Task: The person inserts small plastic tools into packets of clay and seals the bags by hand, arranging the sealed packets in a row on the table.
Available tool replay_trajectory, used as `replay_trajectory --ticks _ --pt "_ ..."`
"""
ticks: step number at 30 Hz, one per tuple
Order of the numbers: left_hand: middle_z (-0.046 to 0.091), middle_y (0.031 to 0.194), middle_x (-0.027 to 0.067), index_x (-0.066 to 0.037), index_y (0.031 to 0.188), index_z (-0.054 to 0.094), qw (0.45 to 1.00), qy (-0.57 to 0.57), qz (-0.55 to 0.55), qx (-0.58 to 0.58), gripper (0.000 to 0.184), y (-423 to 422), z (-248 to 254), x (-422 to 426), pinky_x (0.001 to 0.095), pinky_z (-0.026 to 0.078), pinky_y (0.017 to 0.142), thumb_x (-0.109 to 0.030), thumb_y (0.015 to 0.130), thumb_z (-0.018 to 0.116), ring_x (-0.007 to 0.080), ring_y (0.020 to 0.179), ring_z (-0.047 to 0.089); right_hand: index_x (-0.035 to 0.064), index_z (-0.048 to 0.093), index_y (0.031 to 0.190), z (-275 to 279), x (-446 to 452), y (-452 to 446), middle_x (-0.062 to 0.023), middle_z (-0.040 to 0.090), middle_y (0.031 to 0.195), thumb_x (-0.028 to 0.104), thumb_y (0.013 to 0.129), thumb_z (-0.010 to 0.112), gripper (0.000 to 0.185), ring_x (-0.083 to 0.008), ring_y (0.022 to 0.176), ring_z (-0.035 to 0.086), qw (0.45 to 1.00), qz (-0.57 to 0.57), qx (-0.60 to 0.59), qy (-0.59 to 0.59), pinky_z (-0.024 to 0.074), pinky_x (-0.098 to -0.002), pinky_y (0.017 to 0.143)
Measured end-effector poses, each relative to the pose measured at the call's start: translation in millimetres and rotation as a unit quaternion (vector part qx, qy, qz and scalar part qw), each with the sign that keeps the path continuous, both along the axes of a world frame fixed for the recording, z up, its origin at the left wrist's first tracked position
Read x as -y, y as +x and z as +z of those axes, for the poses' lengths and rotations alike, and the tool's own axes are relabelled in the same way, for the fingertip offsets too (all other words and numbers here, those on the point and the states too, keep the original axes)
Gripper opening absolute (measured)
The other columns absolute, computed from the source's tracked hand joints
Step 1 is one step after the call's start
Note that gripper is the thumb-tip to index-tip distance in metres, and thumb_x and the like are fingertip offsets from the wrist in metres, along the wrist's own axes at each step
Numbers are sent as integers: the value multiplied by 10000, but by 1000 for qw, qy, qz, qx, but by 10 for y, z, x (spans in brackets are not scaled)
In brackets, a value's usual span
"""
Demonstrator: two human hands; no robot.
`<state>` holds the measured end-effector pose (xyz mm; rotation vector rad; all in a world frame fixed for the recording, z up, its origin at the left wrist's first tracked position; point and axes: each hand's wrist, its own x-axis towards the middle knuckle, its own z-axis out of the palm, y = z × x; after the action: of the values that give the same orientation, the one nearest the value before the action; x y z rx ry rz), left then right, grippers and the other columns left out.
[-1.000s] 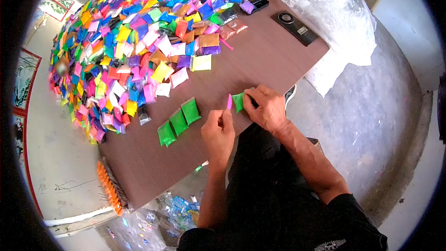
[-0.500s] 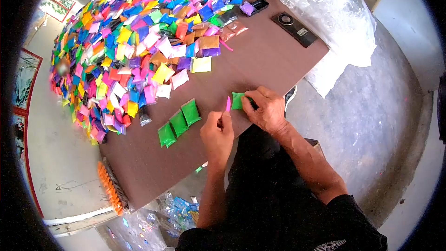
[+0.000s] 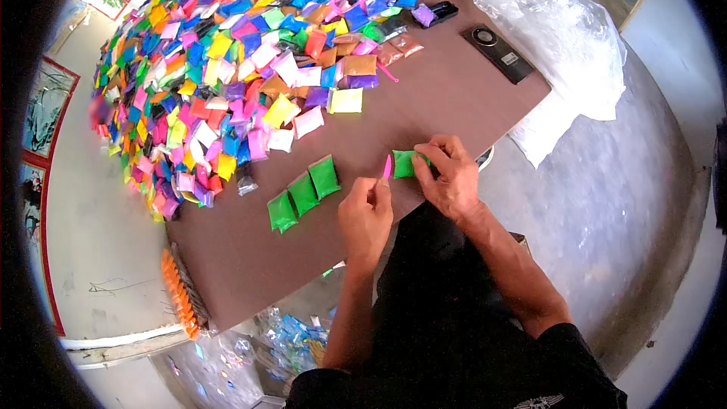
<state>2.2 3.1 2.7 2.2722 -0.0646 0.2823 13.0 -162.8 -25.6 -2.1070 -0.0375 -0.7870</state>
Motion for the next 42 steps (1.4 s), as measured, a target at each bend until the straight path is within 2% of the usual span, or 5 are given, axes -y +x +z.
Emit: replay_trajectory --ticks 5,21,24,35,42 --pt "616 674 51 -3 895 658 995 -92 20 -15 179 -1 -65 -16 301 464 576 -170 950 691 95 609 546 82 730 1038 111 -13 -163 -90 651 1082 79 799 751 240 -292 909 644 994 17 18 -104 518 -414 787" --pt "615 649 128 -27 882 669 997 -52 -9 47 164 250 -158 4 373 470 572 -179 944 682 227 567 608 63 722 1068 107 142 -149 -106 701 1092 87 790 765 282 -308 981 682 990 68 5 -122 541 -412 842" --pt "570 636 2 7 864 663 988 -154 13 -17 200 137 -76 -33 268 412 547 -169 952 699 53 604 475 47 717 1077 131 169 -141 -124 699 1105 101 808 761 278 -319 984 678 989 82 -16 -119 544 -411 844" --pt "597 666 1 0 864 660 994 -110 -4 -5 181 113 65 -6 260 429 561 -155 950 696 58 608 506 -30 705 1071 189 20 -373 -202 716 1000 85 918 690 192 -361 891 693 961 107 -121 223 538 -345 778" --pt "584 680 -17 0 879 656 995 -94 -13 -19 178 -8 195 98 253 425 565 -155 953 700 51 620 487 12 718 1032 172 101 -239 -167 727 882 133 905 696 177 -338 761 688 981 22 -173 90 497 -372 733"
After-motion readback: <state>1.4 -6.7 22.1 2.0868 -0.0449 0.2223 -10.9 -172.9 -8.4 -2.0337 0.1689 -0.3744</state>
